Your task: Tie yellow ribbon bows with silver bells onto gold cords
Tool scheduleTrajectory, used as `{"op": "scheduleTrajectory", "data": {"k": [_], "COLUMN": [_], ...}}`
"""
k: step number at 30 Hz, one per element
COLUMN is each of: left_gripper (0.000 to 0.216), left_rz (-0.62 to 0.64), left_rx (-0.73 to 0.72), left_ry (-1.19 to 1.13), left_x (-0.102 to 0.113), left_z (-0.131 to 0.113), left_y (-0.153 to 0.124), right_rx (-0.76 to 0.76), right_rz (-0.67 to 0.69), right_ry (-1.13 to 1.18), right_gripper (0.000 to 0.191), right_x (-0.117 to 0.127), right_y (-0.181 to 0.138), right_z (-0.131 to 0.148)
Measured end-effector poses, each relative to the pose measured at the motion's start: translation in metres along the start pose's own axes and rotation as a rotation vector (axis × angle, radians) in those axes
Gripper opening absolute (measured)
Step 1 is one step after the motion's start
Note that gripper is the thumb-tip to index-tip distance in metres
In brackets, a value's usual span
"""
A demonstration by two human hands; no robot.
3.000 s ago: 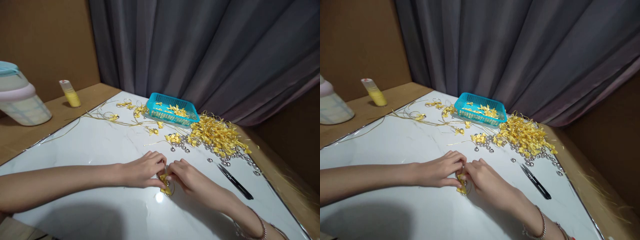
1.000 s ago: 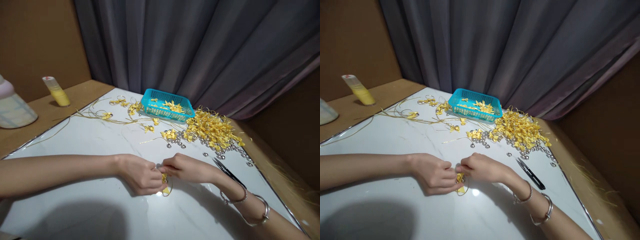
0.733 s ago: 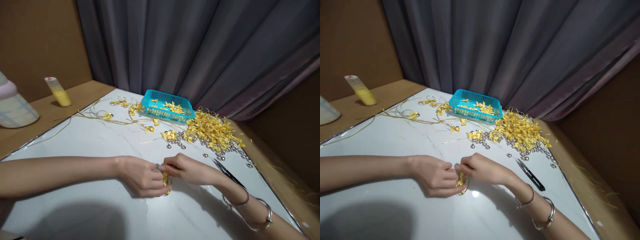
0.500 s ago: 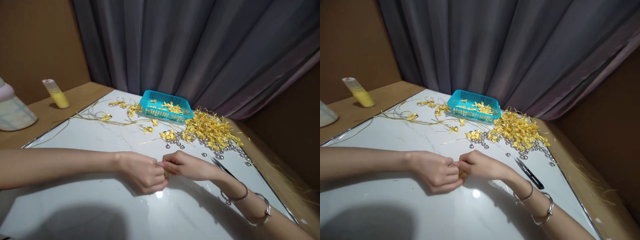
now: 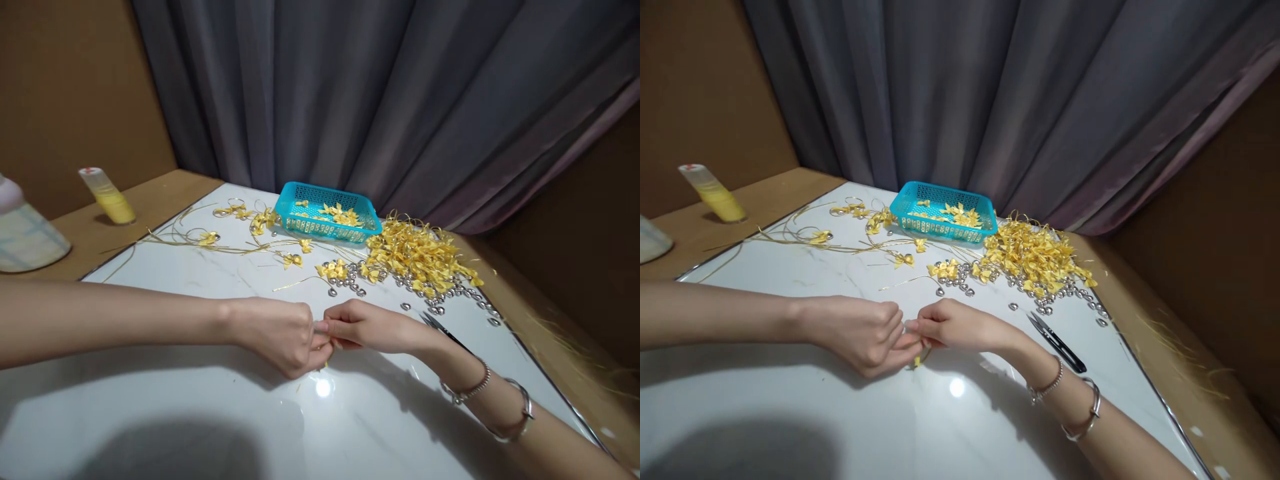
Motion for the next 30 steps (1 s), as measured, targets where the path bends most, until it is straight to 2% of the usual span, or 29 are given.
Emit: {"op": "scheduleTrajectory", "data": {"k": [4, 7, 10, 14, 22, 25, 30], "left_gripper": [0.025, 0.019, 0.016, 0.016, 0.019, 0.017, 0.012], "left_rz": [0.011, 0.052, 0.036, -0.025, -0.114, -0.08, 0.061], "left_rx": [-0.009, -0.012, -0.026, -0.046, -0.022, 0.059, 0.239], "left_ry": [-0.006, 0.007, 0.009, 0.014, -0.08, -0.197, -0.51], "left_x": [-0.007, -0.014, -0.015, -0.01, -0.007, -0.015, -0.032], "left_z": [-0.002, -0.004, -0.006, -0.007, -0.007, -0.004, 0.004], "left_y": [0.001, 0.001, 0.002, 0.002, 0.0, 0.002, 0.003], "right_rx": [-0.006, -0.012, -0.041, -0.06, -0.14, -0.163, -0.237], "right_rz": [-0.007, -0.014, -0.023, -0.037, -0.216, -0.325, -0.523], "right_ry": [0.004, 0.007, 0.042, 0.213, 0.553, 0.508, 0.256], "right_gripper": [0.043, 0.04, 0.04, 0.037, 0.038, 0.038, 0.036], "right_x": [0.002, 0.0, -0.006, -0.015, -0.039, -0.044, -0.038], "right_y": [0.001, 0.001, 0.0, 0.0, 0.007, 0.003, -0.012], "right_z": [-0.001, -0.002, -0.005, -0.01, -0.03, -0.032, -0.027]}}
Point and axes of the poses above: each hand's wrist, its own y-axis towards the middle knuckle, its own x-axis out of the back of the hand, z = x × y, the point moved 8 cm from there along y, towards the middle knuckle, and after that the axes turned 15 degrees about -y, right-handed, at the moved point
